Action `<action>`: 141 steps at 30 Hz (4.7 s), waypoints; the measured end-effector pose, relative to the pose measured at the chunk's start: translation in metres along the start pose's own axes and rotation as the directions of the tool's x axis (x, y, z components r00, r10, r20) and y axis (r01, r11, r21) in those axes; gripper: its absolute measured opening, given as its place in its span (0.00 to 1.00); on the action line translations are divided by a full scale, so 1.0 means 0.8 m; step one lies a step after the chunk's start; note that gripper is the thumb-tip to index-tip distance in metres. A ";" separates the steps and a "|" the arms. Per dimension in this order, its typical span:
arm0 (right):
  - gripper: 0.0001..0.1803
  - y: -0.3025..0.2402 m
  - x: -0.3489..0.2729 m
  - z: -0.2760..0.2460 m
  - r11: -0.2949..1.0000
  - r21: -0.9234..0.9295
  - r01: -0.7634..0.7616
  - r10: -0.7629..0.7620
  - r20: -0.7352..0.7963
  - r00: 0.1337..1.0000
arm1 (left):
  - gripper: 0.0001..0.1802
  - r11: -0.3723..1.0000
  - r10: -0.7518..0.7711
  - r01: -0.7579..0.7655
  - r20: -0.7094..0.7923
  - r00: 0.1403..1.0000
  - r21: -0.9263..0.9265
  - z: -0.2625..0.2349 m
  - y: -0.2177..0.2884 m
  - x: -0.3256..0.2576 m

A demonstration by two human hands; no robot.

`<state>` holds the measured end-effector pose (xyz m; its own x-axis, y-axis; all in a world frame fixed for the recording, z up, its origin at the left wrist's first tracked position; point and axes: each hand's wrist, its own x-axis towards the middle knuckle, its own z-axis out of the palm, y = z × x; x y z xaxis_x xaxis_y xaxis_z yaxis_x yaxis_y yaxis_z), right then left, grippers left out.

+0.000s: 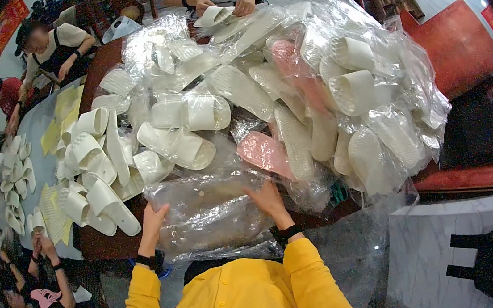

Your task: Emptying a large sack of white slippers onto a table and then sorting them for inspection or further packaging.

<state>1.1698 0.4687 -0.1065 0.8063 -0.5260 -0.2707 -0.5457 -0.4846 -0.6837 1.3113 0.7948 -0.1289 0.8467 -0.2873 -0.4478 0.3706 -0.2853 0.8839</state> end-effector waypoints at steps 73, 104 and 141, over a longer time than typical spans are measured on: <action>0.20 -0.219 0.126 0.082 0.694 -0.391 0.605 -0.658 -0.001 0.753 | 0.58 0.133 0.375 -0.693 0.611 0.697 0.708 0.057 -0.015 -0.097; 0.38 -0.031 -0.129 -0.008 0.823 0.010 0.569 -0.560 0.188 0.807 | 0.44 0.845 0.331 -0.475 0.459 0.825 0.245 0.064 -0.033 -0.090; 0.69 0.018 -0.068 0.016 0.878 -0.272 0.394 -0.342 0.218 0.914 | 0.11 0.706 0.599 -0.289 -0.327 0.731 0.646 -0.037 0.065 -0.070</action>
<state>1.1209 0.4990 -0.1105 0.9735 -0.1622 -0.1614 -0.2237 -0.8225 -0.5230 1.2942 0.8236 -0.0539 0.9658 -0.0822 0.2458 -0.2300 -0.7094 0.6662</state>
